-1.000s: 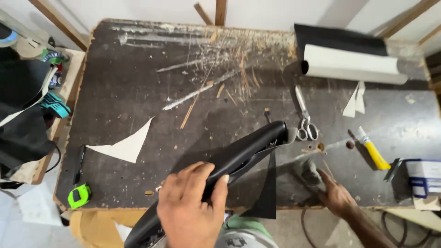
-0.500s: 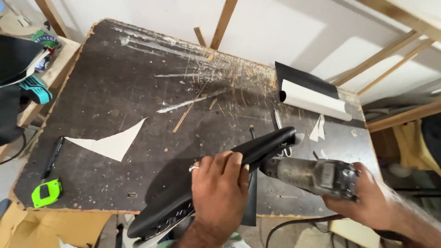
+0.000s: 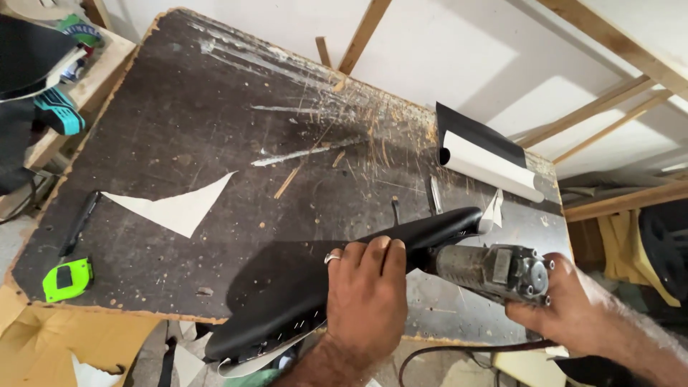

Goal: Stretching and stapling vinyl fabric onto a furniture frame and trimming the excess with scissors.

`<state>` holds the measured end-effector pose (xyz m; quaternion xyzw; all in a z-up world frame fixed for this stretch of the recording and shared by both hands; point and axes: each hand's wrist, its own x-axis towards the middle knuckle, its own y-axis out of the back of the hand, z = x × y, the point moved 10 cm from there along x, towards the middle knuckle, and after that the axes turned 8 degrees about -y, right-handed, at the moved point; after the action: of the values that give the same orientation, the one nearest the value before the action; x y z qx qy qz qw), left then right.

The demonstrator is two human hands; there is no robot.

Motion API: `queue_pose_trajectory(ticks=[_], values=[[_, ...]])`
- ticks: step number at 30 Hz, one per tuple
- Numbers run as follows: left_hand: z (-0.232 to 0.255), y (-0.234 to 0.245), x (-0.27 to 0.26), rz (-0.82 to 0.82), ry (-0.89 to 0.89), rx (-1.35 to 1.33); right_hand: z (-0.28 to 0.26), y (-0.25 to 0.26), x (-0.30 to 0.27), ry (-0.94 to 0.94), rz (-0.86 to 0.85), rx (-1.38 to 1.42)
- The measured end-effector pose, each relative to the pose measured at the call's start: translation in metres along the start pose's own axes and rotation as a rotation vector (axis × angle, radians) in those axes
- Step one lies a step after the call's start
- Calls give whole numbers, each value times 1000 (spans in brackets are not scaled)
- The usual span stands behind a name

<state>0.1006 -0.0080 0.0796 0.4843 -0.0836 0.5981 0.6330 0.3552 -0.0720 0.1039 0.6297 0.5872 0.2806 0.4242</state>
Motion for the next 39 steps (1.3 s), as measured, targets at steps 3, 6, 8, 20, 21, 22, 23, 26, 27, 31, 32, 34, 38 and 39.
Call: queue_pose_trajectory(ticks=[3,6,8,20,21,22,23,26,27,31,32,34,38,39], values=[[6,-3,-5,-20,-61,24,8,4,0,-12,22,-83],[5,-8,-8,-86,-55,28,9,-3,-10,89,-32,-59],[6,-11,-7,-169,-83,8,64,-2,-22,-69,67,-133],[10,-14,-10,-148,-124,48,24,-13,-8,-160,38,-100],[14,-12,-12,-153,-142,40,21,-8,-15,-173,54,-95],[11,-11,-11,-159,-135,29,7,-11,-19,-80,-12,-125],[8,-9,-11,-166,-129,19,-7,-16,-23,13,-77,-156],[3,1,0,-125,-115,16,97,-32,-82,-825,-319,-188],[0,0,-2,-126,-116,11,111,-47,-84,-830,-318,-188],[-15,-7,1,-146,-123,-23,185,-136,-81,-863,-393,-177],[-19,-4,5,-123,-121,-16,198,-160,-65,-764,-348,-174],[-22,-4,3,-103,-140,24,255,-189,-46,-665,-224,-230],[-36,-10,6,-231,-70,32,326,-249,-17,-569,-83,-305],[-35,-9,5,-236,-74,54,338,-265,-11,-555,-87,-287]])
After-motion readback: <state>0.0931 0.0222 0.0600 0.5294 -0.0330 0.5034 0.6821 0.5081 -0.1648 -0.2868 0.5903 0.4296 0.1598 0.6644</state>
